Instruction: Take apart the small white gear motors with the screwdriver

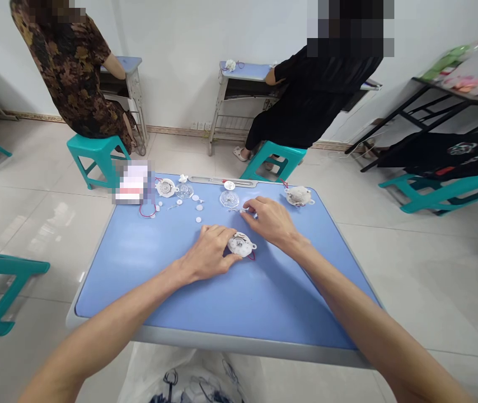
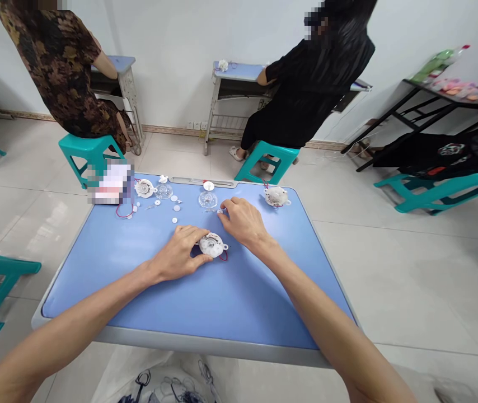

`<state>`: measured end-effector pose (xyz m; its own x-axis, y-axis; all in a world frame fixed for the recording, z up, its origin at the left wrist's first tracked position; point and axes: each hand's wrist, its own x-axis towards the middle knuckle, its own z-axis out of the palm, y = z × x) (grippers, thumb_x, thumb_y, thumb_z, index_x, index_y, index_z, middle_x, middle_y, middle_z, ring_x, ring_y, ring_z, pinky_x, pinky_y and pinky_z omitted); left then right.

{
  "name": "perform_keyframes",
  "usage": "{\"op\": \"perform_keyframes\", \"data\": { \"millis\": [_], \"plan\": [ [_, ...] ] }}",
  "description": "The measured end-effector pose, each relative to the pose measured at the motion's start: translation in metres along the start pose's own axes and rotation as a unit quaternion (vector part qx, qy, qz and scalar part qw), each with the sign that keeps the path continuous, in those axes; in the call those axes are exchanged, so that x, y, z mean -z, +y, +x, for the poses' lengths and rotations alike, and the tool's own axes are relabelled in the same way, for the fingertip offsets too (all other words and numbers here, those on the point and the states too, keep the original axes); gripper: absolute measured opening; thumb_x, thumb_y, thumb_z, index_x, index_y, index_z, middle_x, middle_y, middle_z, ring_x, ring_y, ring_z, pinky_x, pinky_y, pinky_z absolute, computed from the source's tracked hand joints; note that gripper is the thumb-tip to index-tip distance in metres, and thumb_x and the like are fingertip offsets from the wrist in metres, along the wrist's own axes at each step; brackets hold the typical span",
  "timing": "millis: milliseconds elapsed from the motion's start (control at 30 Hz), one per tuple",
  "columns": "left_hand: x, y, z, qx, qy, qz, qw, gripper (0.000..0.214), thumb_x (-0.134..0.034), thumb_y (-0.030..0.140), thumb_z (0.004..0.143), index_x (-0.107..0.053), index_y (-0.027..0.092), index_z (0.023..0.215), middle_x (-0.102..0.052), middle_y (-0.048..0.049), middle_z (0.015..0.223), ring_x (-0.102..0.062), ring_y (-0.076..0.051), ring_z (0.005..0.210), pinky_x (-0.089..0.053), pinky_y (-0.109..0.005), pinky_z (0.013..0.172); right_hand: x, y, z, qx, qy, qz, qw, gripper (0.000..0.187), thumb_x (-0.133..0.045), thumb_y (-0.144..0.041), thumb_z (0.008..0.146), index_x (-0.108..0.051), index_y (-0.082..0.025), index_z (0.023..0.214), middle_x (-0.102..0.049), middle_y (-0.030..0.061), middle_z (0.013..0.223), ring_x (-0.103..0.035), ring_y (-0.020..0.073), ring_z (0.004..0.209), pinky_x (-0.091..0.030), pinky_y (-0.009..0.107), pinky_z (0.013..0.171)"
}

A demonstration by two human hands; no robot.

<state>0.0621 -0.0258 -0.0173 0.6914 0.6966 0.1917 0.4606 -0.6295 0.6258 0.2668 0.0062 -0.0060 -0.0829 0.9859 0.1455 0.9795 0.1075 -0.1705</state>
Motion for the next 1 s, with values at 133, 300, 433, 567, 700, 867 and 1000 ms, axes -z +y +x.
{"op": "perform_keyframes", "data": {
  "millis": [133,300,433,567,700,867,1000],
  "plan": [
    [0.0,-0.001,0.0,0.0,0.0,0.002,1.0,0.039,-0.071,0.03,0.084,-0.055,0.018,0.119,-0.066,-0.0105,0.12,-0.058,-0.029,0.118,-0.04,-0.047,0.102,-0.002,0.003,0.001,0.009,0.005,0.019,1.0,0.018,-0.058,-0.027,0.089,-0.069,-0.018,0.1,-0.071,0.0087,0.095,-0.065,0.0248,0.088,-0.046,0.034,0.071],
    [0.001,0.001,0.0,0.0,0.0,0.008,1.0,0.038,-0.071,0.03,0.084,-0.056,0.018,0.117,-0.067,-0.0097,0.118,-0.059,-0.028,0.115,-0.041,-0.046,0.101,0.008,0.011,-0.007,0.038,0.052,0.105,0.992,0.022,-0.058,-0.031,0.089,-0.068,-0.02,0.104,-0.07,0.0084,0.095,-0.066,0.0242,0.086,-0.052,0.037,0.073],
    [0.003,0.004,0.0,0.005,-0.011,0.006,1.0,0.034,-0.07,0.031,0.085,-0.057,0.018,0.114,-0.068,-0.0091,0.116,-0.06,-0.028,0.112,-0.041,-0.045,0.099,0.032,0.012,-0.032,0.095,0.121,0.177,0.972,0.018,-0.056,-0.032,0.092,-0.068,-0.023,0.1,-0.069,0.0078,0.099,-0.067,0.0218,0.084,-0.055,0.038,0.075],
    [0.002,0.003,0.001,0.006,-0.008,0.0,1.0,0.032,-0.068,0.031,0.086,-0.057,0.02,0.114,-0.068,-0.0085,0.115,-0.06,-0.027,0.111,-0.04,-0.044,0.096,0.045,0.002,-0.065,0.153,0.116,0.197,0.961,0.015,-0.06,-0.033,0.092,-0.069,-0.026,0.101,-0.067,0.0081,0.103,-0.066,0.0237,0.093,-0.056,0.04,0.079],
    [0.001,0.001,0.001,0.0,0.0,-0.011,1.0,0.03,-0.067,0.029,0.086,-0.057,0.02,0.113,-0.068,-0.0073,0.115,-0.06,-0.025,0.111,-0.04,-0.042,0.097,0.037,-0.007,-0.085,0.205,0.093,0.172,0.959,0.017,-0.064,-0.029,0.091,-0.068,-0.027,0.108,-0.065,0.0095,0.108,-0.061,0.0248,0.1,-0.056,0.042,0.081],
    [0.001,0.001,0.002,-0.002,0.002,-0.005,1.0,0.03,-0.067,0.028,0.086,-0.057,0.019,0.113,-0.069,-0.0081,0.112,-0.06,-0.026,0.109,-0.04,-0.041,0.096,0.024,-0.01,-0.084,0.23,0.102,0.151,0.956,0.017,-0.063,-0.025,0.091,-0.067,-0.025,0.108,-0.064,0.011,0.11,-0.057,0.0249,0.101,-0.056,0.042,0.082],
    [0.001,0.001,0.002,-0.005,0.0,-0.006,1.0,0.03,-0.066,0.026,0.086,-0.057,0.019,0.113,-0.069,-0.0076,0.111,-0.061,-0.026,0.108,-0.041,-0.041,0.095,0.022,-0.01,-0.08,0.239,0.1,0.131,0.957,0.015,-0.061,-0.023,0.092,-0.067,-0.024,0.106,-0.064,0.011,0.108,-0.055,0.0254,0.1,-0.055,0.044,0.082]
  ]
}}
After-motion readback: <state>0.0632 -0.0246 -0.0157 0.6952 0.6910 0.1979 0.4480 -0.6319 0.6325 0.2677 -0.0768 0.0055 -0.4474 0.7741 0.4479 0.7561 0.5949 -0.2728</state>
